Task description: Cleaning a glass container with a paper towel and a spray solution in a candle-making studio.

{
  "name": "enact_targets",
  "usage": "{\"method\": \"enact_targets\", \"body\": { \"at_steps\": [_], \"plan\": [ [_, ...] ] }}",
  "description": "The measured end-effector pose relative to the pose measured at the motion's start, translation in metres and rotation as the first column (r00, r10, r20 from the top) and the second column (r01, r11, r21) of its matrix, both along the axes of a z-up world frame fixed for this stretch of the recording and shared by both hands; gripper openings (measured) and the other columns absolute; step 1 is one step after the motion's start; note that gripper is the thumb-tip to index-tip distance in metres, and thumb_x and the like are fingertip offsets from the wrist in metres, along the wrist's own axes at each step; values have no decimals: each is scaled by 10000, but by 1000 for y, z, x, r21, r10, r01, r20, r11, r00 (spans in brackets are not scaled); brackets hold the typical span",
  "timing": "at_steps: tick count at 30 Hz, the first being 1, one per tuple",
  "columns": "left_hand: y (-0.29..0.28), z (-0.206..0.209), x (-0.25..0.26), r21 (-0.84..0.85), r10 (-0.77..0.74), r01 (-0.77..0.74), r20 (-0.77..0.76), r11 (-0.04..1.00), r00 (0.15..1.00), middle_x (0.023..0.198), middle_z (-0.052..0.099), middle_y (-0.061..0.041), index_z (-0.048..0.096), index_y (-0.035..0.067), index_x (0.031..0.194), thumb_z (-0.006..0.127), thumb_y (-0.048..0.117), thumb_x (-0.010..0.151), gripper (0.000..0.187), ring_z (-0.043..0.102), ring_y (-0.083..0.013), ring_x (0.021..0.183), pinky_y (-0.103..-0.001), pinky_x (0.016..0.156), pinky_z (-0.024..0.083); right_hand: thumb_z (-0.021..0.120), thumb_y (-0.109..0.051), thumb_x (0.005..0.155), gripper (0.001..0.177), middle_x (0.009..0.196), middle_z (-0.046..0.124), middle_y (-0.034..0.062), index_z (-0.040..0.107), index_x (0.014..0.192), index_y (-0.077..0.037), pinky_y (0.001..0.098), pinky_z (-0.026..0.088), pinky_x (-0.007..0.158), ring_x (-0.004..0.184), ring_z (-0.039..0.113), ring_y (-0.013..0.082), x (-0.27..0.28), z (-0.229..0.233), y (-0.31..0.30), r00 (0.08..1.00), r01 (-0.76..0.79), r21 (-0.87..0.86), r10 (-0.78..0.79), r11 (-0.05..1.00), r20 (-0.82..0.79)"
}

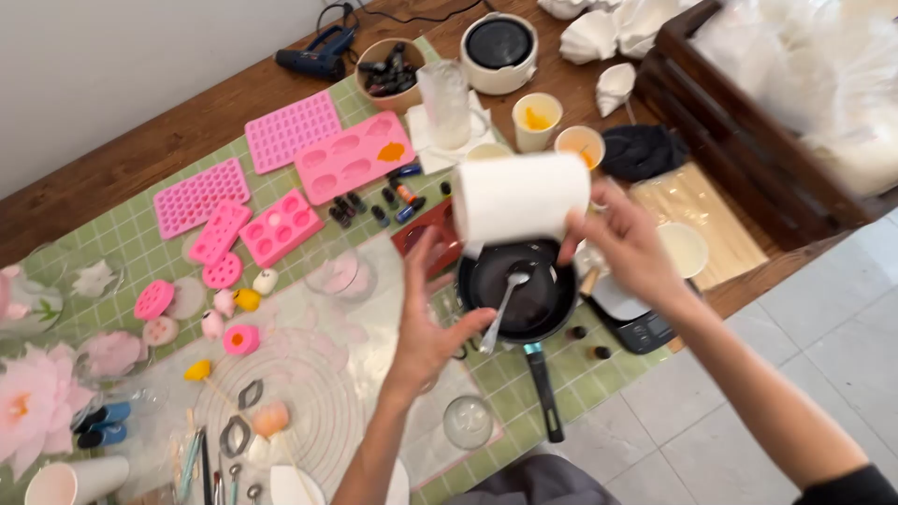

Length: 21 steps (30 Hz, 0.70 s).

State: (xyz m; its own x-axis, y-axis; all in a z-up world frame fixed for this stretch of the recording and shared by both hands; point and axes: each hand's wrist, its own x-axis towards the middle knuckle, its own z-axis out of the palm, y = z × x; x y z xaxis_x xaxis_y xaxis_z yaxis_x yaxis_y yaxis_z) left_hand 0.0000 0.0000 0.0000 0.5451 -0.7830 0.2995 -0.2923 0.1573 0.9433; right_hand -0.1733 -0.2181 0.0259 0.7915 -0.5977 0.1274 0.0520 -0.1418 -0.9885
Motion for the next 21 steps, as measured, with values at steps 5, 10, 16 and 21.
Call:
{"method": "enact_targets", "body": {
  "at_steps": [5,10,16,21],
  "plan": [
    [64,-32,-13,-236,-52,-18,-286,972,957,1577,406,-138,284,50,1586,819,128,852,911,470,-244,1422,-417,1132,463,520,-163,1041,391,867,728,69,511,1412,-40,277,524,847,825,691,128,-7,-15,104,973,-225,164,231,961,-19],
    [148,-73,-18,-316,44,-191,-419,929,907,1540,513,-188,359,-4,1560,713,32,938,717,524,-247,1412,-398,1195,443,473,-60,959,474,999,753,93,527,1424,16,303,524,971,971,710,170,-4,-52,156,907,-417,153,420,896,18],
    [227,-100,-61,-511,179,-351,-356,784,917,1454,479,-80,318,21,1566,782,65,923,794,516,-180,1338,-356,1173,459,656,0,931,263,1026,790,100,676,1191,29,288,585,826,944,795,175,-4,-86,221,938,-281,-493,345,823,41],
    [289,-114,-121,-469,264,-370,-278,802,924,1398,498,-99,372,21,1518,926,273,877,884,553,-187,1289,-318,1143,472,850,-137,887,358,1081,633,-62,559,1091,-94,219,571,891,992,653,45,-9,-66,298,786,-304,-113,316,946,532]
  ]
}}
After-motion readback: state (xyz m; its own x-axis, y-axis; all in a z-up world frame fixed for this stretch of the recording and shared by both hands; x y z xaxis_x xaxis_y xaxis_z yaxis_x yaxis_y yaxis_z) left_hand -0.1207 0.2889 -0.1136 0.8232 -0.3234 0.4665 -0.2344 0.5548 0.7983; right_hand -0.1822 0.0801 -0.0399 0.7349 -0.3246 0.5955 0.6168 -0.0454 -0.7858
